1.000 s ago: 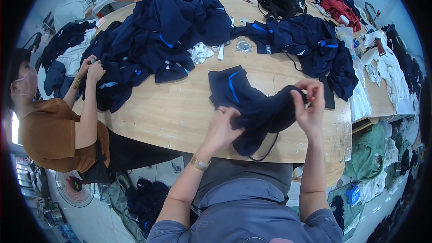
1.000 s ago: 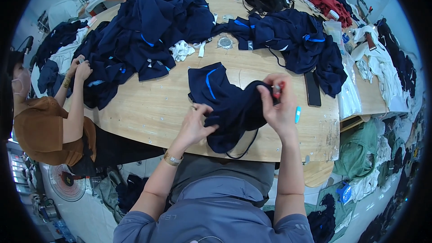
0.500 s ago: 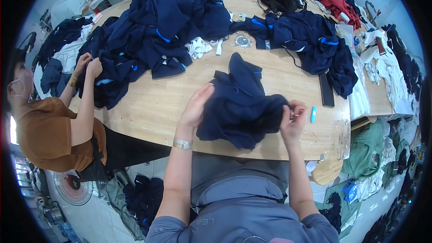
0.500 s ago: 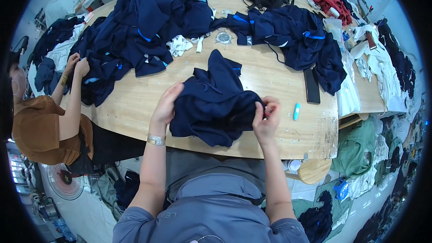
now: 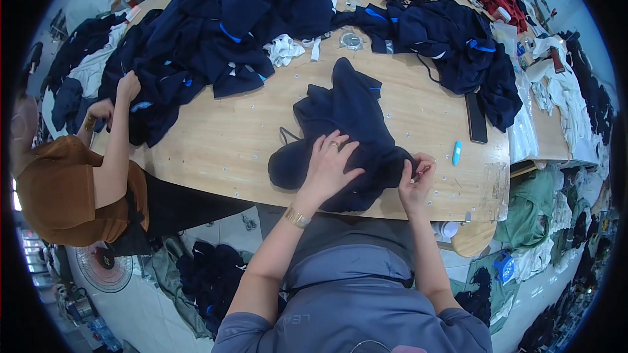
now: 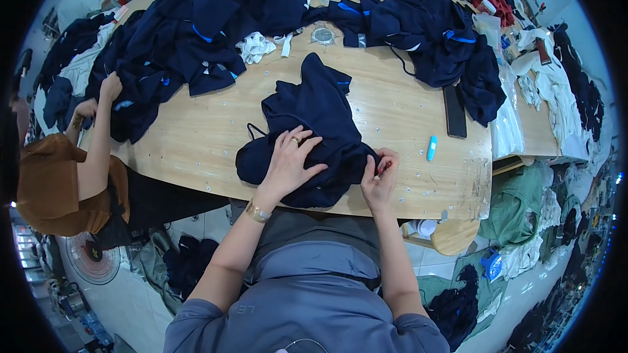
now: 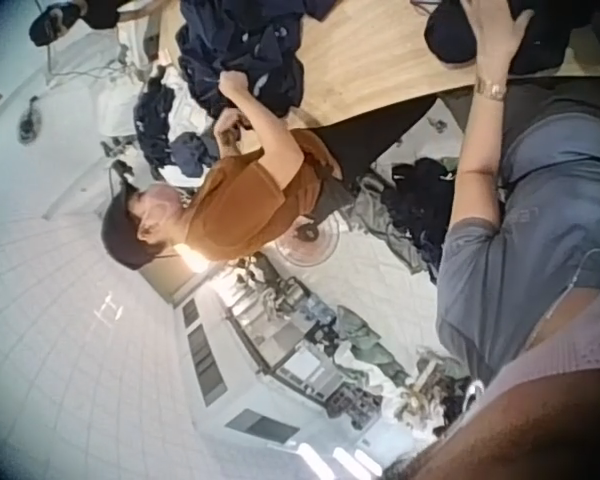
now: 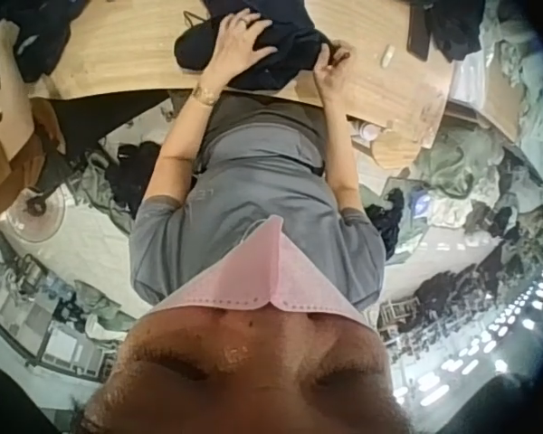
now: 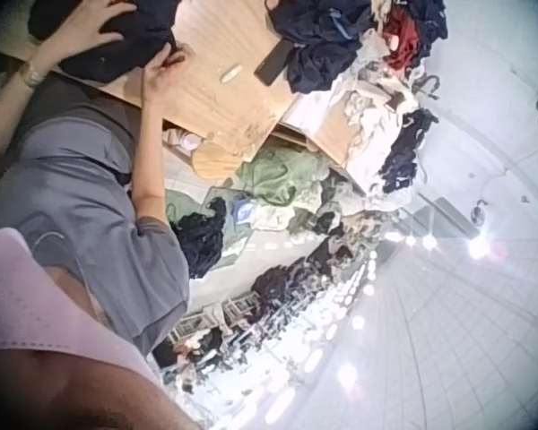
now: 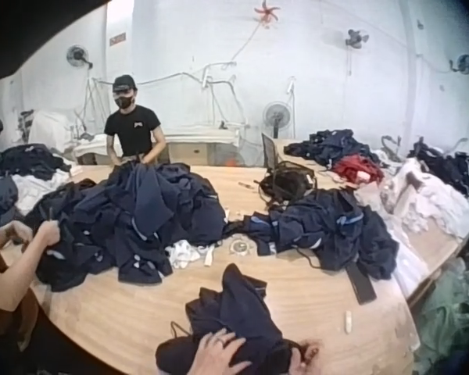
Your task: Trimming loose threads from blue fabric garments using small handheld scissors at a workbench.
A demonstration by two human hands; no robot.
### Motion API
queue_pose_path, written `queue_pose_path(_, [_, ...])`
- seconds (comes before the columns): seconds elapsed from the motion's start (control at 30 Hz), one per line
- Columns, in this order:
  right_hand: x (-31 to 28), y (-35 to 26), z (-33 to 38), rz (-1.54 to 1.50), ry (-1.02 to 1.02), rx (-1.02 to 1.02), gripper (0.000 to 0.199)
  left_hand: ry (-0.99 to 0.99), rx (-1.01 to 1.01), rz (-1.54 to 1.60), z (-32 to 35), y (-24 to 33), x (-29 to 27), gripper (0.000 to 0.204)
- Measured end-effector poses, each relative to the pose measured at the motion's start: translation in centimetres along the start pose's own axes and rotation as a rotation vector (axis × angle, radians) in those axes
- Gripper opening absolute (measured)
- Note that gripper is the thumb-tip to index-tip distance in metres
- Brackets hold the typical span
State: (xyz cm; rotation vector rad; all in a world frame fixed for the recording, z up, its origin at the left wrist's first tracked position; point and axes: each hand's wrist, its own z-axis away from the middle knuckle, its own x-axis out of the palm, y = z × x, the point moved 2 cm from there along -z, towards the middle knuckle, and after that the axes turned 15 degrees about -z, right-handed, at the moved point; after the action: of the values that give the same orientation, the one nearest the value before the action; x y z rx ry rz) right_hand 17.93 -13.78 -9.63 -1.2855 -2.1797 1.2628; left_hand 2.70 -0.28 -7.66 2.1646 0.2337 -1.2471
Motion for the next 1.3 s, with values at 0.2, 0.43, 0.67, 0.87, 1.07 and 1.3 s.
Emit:
queue_pose_path(0.2, [-0.1, -0.4, 1.2, 0.098, -0.136, 0.067, 0.025, 0.225, 0.036, -0.121, -1.5, -0.8, -0.9, 0.019])
queue_pose_path(0.43, [3.1, -3.4, -3.8, -0.376, -0.13, 0.069, 0.024, 0.501, 0.101, 0.009, -1.4, 0.0, -4.0, 0.029])
queue_pose_path(0.67, [6.7, -8.5, -6.8, -0.499, -0.436, 0.111, 0.023, 0.565, 0.023, 0.064, -0.9, 0.4, -5.4, 0.026])
queue_pose_path(0.87, [6.9, -8.8, -6.5, -0.373, -0.528, 0.148, 0.02, 0.599, 0.03, 0.112, -0.8, 0.3, -5.3, 0.025])
queue_pose_path(1.07, [6.6, -7.8, -6.3, -0.699, -0.374, 0.35, 0.02, 0.61, 0.078, 0.307, -0.6, -0.1, -4.1, 0.042])
queue_pose_path(1.3, [6.8, -9.3, -6.8, -0.364, -0.508, 0.036, 0.027, 0.619, 0.256, 0.271, -0.7, 0.0, -4.1, 0.052])
